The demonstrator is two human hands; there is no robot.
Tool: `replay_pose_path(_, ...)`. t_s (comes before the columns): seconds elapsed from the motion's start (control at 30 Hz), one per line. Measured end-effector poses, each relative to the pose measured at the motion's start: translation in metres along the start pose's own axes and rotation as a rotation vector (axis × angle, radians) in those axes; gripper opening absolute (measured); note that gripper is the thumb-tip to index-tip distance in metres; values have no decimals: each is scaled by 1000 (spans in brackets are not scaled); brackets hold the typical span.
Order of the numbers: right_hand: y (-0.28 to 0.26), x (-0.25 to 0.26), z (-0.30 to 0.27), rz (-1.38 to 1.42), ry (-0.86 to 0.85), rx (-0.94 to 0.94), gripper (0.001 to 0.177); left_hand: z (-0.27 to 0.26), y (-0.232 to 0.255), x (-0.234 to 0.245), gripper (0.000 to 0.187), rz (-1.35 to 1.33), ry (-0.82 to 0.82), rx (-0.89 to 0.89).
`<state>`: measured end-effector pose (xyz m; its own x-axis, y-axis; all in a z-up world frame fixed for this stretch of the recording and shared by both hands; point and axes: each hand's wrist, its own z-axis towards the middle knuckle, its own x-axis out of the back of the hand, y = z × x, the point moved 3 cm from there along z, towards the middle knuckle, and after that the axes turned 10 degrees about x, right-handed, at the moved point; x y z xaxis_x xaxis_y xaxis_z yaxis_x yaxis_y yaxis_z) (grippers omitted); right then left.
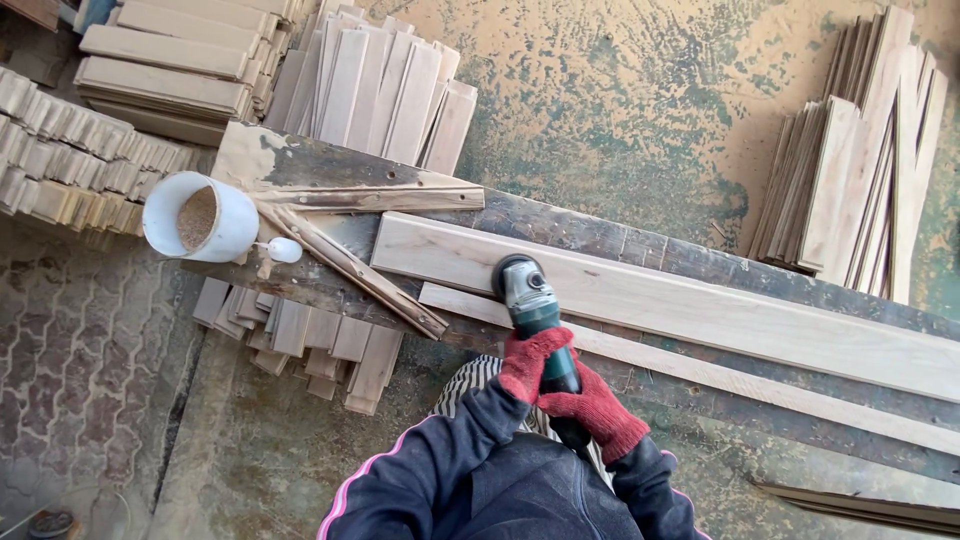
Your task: The person is using an angle grinder with a sanding attachment to sand the surface of a long wooden plank on a workbench.
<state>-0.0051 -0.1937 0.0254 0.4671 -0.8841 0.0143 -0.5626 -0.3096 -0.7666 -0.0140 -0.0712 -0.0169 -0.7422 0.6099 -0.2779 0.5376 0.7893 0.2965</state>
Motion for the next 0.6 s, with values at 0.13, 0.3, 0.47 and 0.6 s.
replay_pose_path(0.13, 38, 49, -21, 289, -57, -97, 68, -8, -23, -45, 34, 58, -319, -70)
replay_pose_path(0.3, 94, 114, -55, 532, 161, -69, 43, -15, -69, -110, 54, 516, -296, 18)
replay_pose_path(0.47, 121, 151, -70, 550, 234, -31, 44, -17, -97, -145, 65, 688, -293, 89)
replay_pose_path(0.6, 119, 146, -68, 561, 239, -58, 44, -9, -102, -138, 63, 601, -295, 95)
